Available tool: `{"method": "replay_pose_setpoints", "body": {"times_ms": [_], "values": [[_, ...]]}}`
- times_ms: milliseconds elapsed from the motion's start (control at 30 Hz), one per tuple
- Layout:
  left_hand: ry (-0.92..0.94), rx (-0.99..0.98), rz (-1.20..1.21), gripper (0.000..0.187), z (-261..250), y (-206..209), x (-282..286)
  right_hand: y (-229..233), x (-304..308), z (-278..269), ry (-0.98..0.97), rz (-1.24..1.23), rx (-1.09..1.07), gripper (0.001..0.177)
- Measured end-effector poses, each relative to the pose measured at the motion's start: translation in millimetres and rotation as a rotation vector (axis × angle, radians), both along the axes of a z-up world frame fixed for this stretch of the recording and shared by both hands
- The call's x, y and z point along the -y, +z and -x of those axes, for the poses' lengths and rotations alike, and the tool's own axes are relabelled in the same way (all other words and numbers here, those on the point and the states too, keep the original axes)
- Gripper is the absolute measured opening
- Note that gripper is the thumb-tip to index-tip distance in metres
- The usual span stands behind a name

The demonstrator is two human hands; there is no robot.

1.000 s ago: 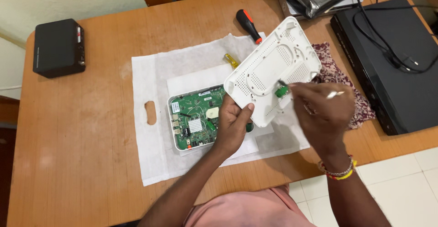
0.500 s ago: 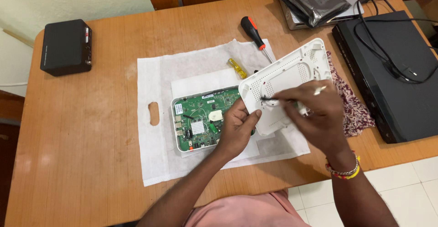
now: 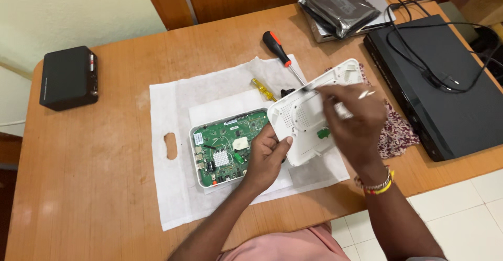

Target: The person works on an opened white fiber router on a wooden table, touching components on the green circuit board and wiping the plastic enclosure with a cloth. They align the cover onto the base, press it closed, and drive screws with a long screwdriver before moving the assembled unit aside and picking up a foil-wrapped item.

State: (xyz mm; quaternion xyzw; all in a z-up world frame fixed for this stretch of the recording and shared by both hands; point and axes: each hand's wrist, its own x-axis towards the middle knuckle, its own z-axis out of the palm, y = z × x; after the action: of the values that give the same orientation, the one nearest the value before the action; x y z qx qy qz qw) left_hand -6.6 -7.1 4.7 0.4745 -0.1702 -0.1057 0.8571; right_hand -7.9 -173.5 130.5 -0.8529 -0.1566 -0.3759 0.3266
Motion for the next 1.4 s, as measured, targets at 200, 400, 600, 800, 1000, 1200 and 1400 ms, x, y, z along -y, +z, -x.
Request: {"method": "replay_pose_setpoints", "body": {"times_ms": [200, 400, 600, 800, 1000, 1200, 1400], "values": [[0.023, 0.003, -0.043, 0.036, 0.1, -0.4, -0.3, -4.7, 31.6, -3.2, -0.069, 0.007, 0.106, 0.013], [0.057, -0.021, -0.08, 0.033, -2.1, -5.6, -1.2, -9.5, 46.1, -3.4, -0.246, 0.032, 0.139, 0.01], [0.14, 0.016, -0.123, 0.027, -3.8, -1.5, -1.5, -8.9, 57.2, 10.2, 0.031, -0.221, -0.094, 0.013], [0.114, 0.0, -0.14, 0.028, -2.7, -0.2, 0.5, -23.1, 22.3, 15.2, 0.017, 0.17, 0.053, 0.014], [0.107, 0.038, -0.136, 0.03, -1.9, 0.7, -1.2, -15.3, 47.1, -3.8, -0.311, 0.247, 0.055, 0.008], [0.11, 0.04, -0.101, 0.034, -0.8, 0.9, 0.0, -11.8, 51.2, 14.2, -0.274, 0.337, -0.001, 0.011], [0.123, 0.031, -0.149, 0.029, -0.2, -5.8, 1.6, -14.4, 21.3, 27.6, -0.002, 0.231, -0.138, 0.01]]}}
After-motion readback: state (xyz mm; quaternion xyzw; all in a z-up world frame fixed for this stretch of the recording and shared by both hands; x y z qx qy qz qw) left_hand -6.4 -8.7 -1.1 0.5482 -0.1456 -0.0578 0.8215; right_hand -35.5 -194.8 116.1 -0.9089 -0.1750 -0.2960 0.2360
